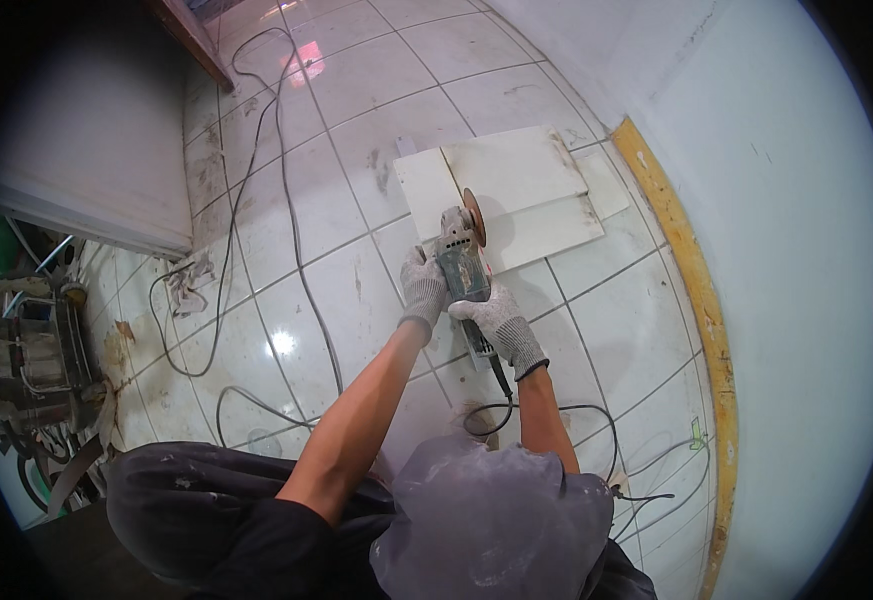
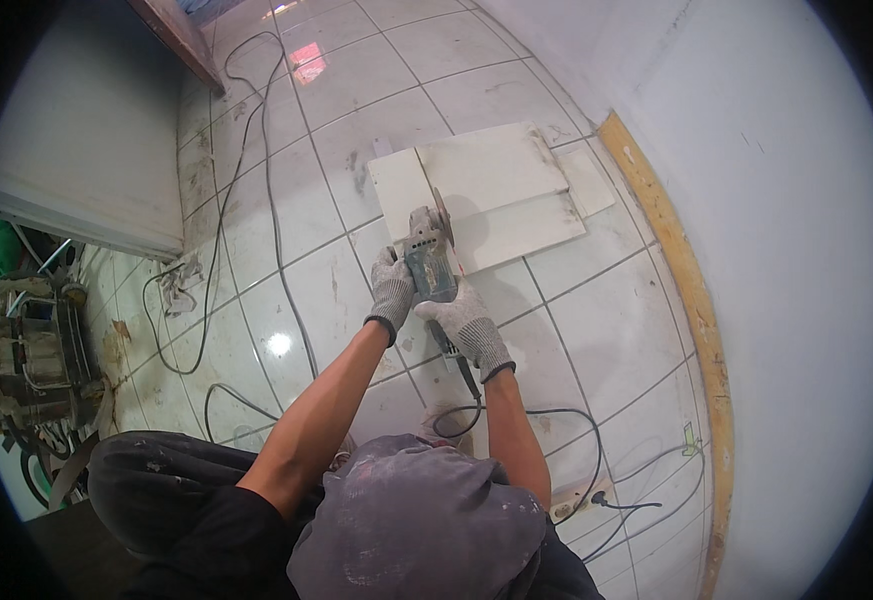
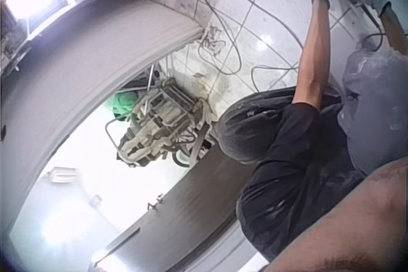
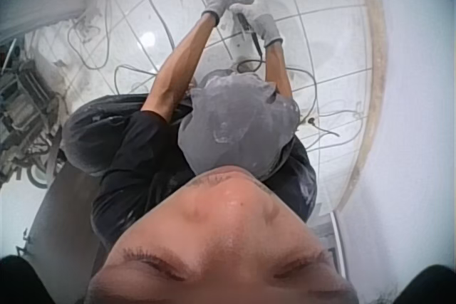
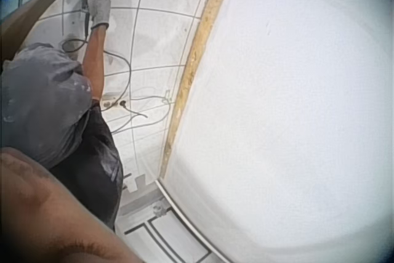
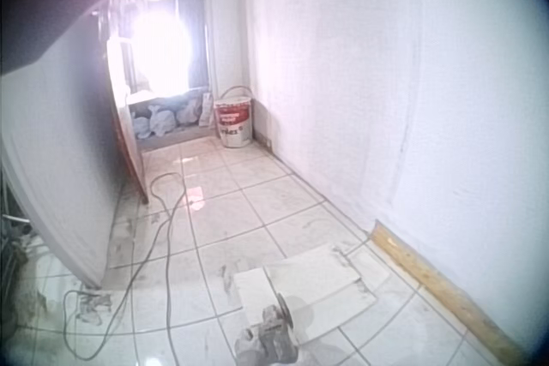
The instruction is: The person uses an angle grinder to cut or grind a white rectangular tile placed on a tiled floor. The person holds the tool with both hands and moves it along the tile surface, generating dust.
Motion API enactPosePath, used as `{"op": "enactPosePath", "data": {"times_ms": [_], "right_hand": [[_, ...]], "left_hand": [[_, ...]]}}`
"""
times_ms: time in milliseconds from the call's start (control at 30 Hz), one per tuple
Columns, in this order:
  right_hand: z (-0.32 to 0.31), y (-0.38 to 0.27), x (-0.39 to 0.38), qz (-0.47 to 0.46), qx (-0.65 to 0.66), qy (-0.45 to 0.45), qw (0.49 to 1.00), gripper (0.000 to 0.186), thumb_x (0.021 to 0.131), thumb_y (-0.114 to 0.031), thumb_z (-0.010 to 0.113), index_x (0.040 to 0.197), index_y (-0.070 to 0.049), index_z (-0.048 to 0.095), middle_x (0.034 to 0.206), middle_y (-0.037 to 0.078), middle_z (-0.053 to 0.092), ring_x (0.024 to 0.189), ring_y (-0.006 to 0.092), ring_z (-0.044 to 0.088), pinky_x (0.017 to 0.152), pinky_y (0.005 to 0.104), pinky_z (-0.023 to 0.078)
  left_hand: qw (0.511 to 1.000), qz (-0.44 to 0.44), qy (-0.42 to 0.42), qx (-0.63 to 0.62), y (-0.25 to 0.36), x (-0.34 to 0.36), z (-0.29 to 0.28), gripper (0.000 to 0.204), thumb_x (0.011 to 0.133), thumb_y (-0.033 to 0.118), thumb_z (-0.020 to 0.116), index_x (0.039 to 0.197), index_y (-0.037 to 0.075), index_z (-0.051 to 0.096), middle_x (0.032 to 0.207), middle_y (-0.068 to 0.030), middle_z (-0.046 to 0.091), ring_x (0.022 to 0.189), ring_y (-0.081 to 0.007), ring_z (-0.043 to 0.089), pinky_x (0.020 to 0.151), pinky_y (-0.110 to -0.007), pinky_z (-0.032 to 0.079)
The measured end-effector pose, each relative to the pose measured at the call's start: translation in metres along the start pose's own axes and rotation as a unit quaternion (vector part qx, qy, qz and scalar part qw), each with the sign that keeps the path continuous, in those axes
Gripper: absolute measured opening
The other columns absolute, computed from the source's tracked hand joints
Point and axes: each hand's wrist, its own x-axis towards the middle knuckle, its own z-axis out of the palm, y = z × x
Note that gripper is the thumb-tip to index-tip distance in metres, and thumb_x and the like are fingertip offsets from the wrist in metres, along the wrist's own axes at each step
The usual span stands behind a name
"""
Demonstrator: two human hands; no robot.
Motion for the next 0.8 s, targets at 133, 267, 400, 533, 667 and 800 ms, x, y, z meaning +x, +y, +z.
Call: {"op": "enactPosePath", "data": {"times_ms": [133, 267, 400, 533, 667, 800], "right_hand": [[0.003, -0.013, -0.007, -0.008, -0.005, 0.003, 1.000, 0.058, 0.081, -0.030, 0.091, 0.127, 0.000, 0.073, 0.101, 0.008, 0.078, 0.090, 0.0183, 0.075, 0.087, 0.0367, 0.062], [-0.004, -0.004, -0.005, -0.006, 0.001, 0.001, 1.000, 0.059, 0.081, -0.030, 0.091, 0.128, 0.000, 0.072, 0.100, 0.008, 0.078, 0.090, 0.0177, 0.074, 0.086, 0.0365, 0.062], [0.000, -0.009, -0.006, -0.006, 0.015, -0.010, 1.000, 0.053, 0.083, -0.028, 0.090, 0.125, -0.001, 0.072, 0.100, 0.007, 0.078, 0.088, 0.0158, 0.074, 0.084, 0.0351, 0.062], [0.000, -0.006, -0.002, -0.001, 0.025, -0.022, 0.999, 0.064, 0.082, -0.026, 0.089, 0.135, 0.001, 0.068, 0.104, 0.010, 0.078, 0.089, 0.0184, 0.074, 0.083, 0.0370, 0.062], [-0.002, -0.005, -0.002, 0.011, 0.017, -0.023, 1.000, 0.071, 0.081, -0.026, 0.089, 0.141, 0.003, 0.065, 0.107, 0.013, 0.078, 0.090, 0.0201, 0.075, 0.082, 0.0383, 0.063], [-0.002, -0.002, -0.004, -0.010, 0.024, 0.003, 1.000, 0.046, 0.084, -0.027, 0.090, 0.119, -0.001, 0.074, 0.096, 0.006, 0.078, 0.084, 0.0153, 0.073, 0.081, 0.0346, 0.062]], "left_hand": [[0.999, 0.033, 0.008, -0.001, -0.009, 0.005, -0.006, 0.019, 0.111, 0.011, 0.064, 0.124, -0.002, 0.070, 0.106, -0.0112, 0.079, 0.088, -0.0180, 0.078, 0.073, -0.034, 0.066], [0.999, 0.017, 0.008, 0.031, 0.001, -0.004, 0.002, 0.021, 0.112, 0.016, 0.065, 0.122, -0.001, 0.071, 0.104, -0.0112, 0.079, 0.086, -0.0179, 0.078, 0.072, -0.034, 0.065], [0.999, 0.010, 0.016, 0.041, 0.004, -0.003, -0.002, 0.023, 0.113, 0.020, 0.066, 0.121, 0.000, 0.071, 0.101, -0.0106, 0.078, 0.084, -0.0175, 0.077, 0.070, -0.035, 0.065], [0.999, 0.012, 0.015, 0.030, 0.004, -0.001, -0.003, 0.024, 0.113, 0.022, 0.066, 0.120, 0.000, 0.070, 0.099, -0.0099, 0.077, 0.083, -0.0172, 0.076, 0.069, -0.035, 0.065], [1.000, 0.007, 0.013, 0.027, 0.007, -0.006, 0.000, 0.023, 0.114, 0.022, 0.065, 0.120, -0.001, 0.069, 0.100, -0.0103, 0.077, 0.084, -0.0170, 0.076, 0.069, -0.034, 0.065], [0.999, 0.023, -0.002, 0.027, 0.001, -0.007, 0.000, 0.020, 0.113, 0.016, 0.063, 0.121, -0.001, 0.069, 0.102, -0.0111, 0.078, 0.085, -0.0176, 0.077, 0.071, -0.034, 0.066]]}}
